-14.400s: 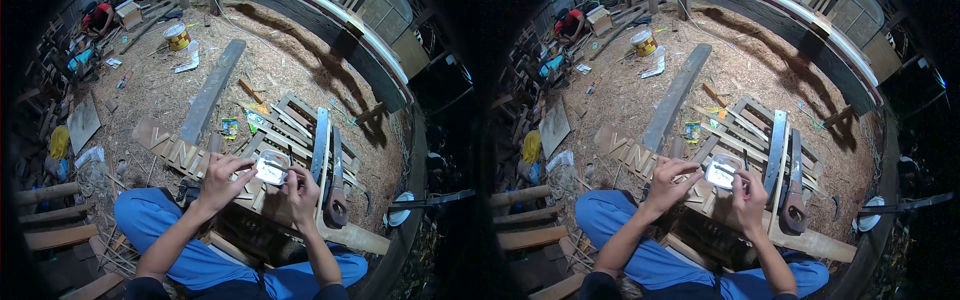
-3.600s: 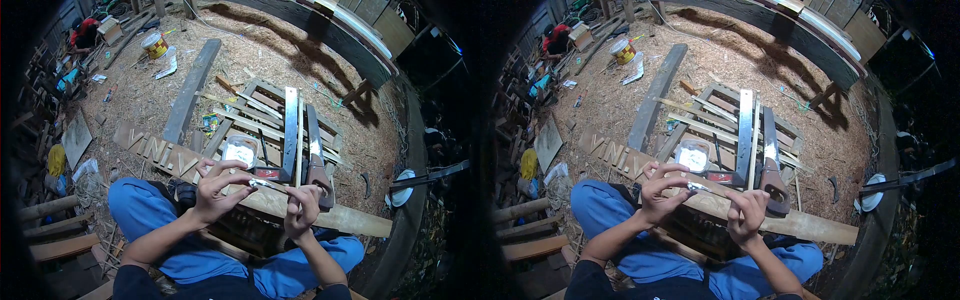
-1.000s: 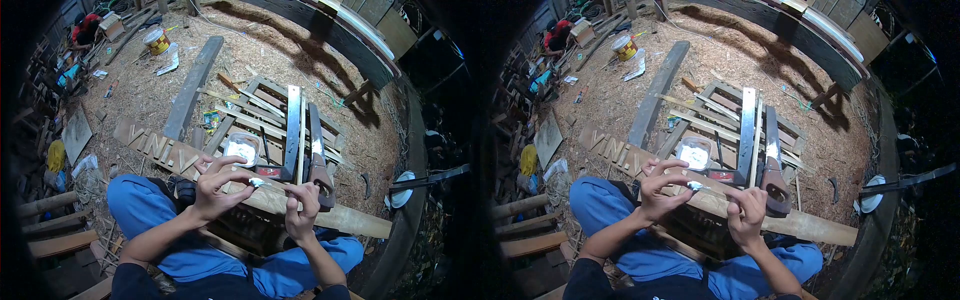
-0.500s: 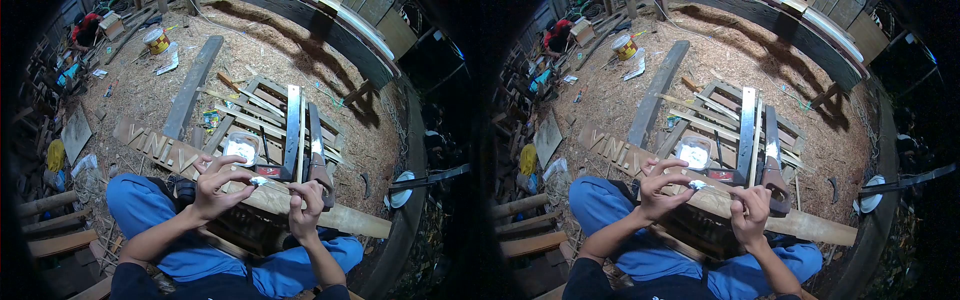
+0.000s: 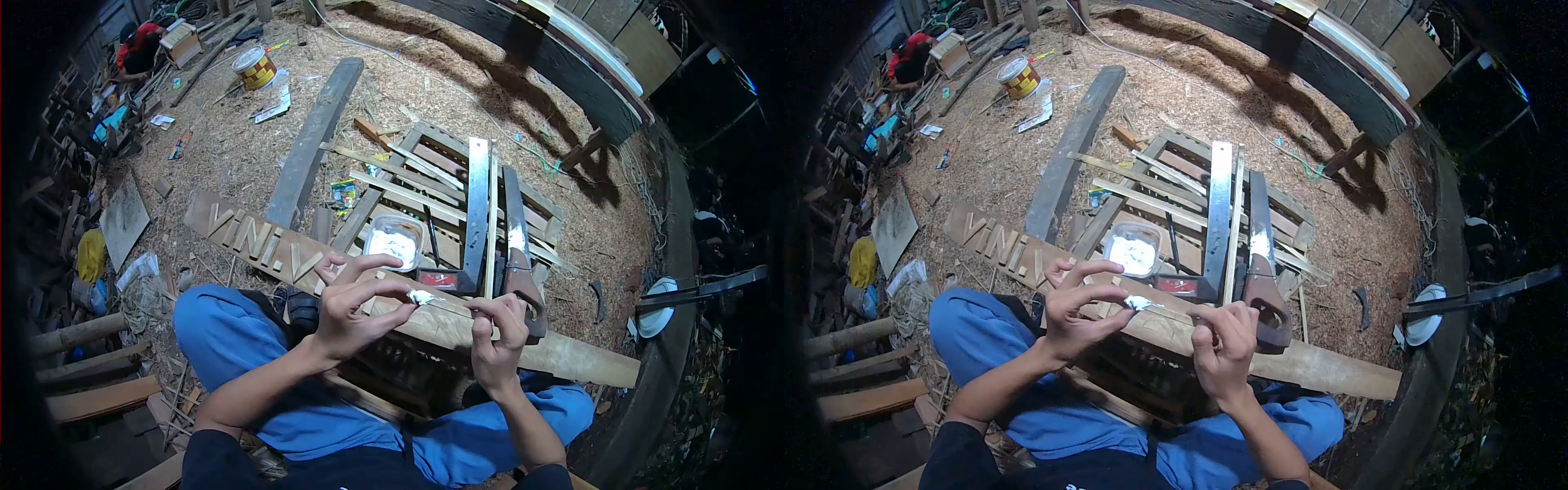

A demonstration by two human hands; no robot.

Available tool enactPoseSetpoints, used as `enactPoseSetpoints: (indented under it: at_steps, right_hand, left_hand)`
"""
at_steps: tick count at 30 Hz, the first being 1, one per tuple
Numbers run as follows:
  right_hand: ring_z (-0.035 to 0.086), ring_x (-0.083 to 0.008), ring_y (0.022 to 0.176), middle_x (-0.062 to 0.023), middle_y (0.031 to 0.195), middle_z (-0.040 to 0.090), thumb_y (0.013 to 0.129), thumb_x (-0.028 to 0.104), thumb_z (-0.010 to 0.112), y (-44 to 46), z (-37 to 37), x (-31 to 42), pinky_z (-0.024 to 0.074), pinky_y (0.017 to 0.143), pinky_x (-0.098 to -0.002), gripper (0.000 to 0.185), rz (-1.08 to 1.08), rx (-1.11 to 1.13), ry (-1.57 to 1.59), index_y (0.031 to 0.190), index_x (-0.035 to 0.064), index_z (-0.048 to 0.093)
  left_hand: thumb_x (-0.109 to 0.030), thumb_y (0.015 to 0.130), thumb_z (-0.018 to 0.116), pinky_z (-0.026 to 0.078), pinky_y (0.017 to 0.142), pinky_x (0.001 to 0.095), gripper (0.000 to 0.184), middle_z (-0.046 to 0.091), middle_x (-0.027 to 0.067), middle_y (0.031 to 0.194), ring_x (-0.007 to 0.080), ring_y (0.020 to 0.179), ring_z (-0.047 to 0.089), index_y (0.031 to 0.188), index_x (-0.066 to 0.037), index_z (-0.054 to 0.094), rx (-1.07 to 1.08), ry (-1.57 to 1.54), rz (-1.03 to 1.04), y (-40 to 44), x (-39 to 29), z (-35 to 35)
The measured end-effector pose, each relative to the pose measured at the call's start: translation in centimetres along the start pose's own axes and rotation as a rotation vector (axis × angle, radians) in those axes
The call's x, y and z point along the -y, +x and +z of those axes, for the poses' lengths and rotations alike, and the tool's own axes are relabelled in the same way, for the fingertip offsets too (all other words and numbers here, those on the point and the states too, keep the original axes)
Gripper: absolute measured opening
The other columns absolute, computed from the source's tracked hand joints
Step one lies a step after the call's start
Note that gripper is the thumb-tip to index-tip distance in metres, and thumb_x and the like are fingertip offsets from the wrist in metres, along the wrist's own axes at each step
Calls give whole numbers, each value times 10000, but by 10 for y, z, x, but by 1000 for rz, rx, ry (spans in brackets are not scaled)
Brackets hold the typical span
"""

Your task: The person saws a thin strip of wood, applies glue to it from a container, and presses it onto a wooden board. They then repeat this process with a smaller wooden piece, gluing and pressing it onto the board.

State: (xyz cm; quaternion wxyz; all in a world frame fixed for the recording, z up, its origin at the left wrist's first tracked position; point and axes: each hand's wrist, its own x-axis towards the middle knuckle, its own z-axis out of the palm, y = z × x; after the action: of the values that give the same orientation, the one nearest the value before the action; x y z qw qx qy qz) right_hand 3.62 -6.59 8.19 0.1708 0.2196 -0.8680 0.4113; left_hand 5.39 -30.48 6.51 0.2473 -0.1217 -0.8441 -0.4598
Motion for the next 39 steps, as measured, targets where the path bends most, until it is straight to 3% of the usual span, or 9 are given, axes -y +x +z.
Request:
enactPoseSetpoints:
  at_steps: [39]
  right_hand:
    - [526,-231,740,-45,719,587,860,88,625,0,1,2,380,772,-370,105,32,2,44,893,62,721]
  left_hand:
    - [-163,720,882,254,1011,421,263,768,0,1110,105,1045,699,969,-158,797,-10,-39,41,-2,5,-1]
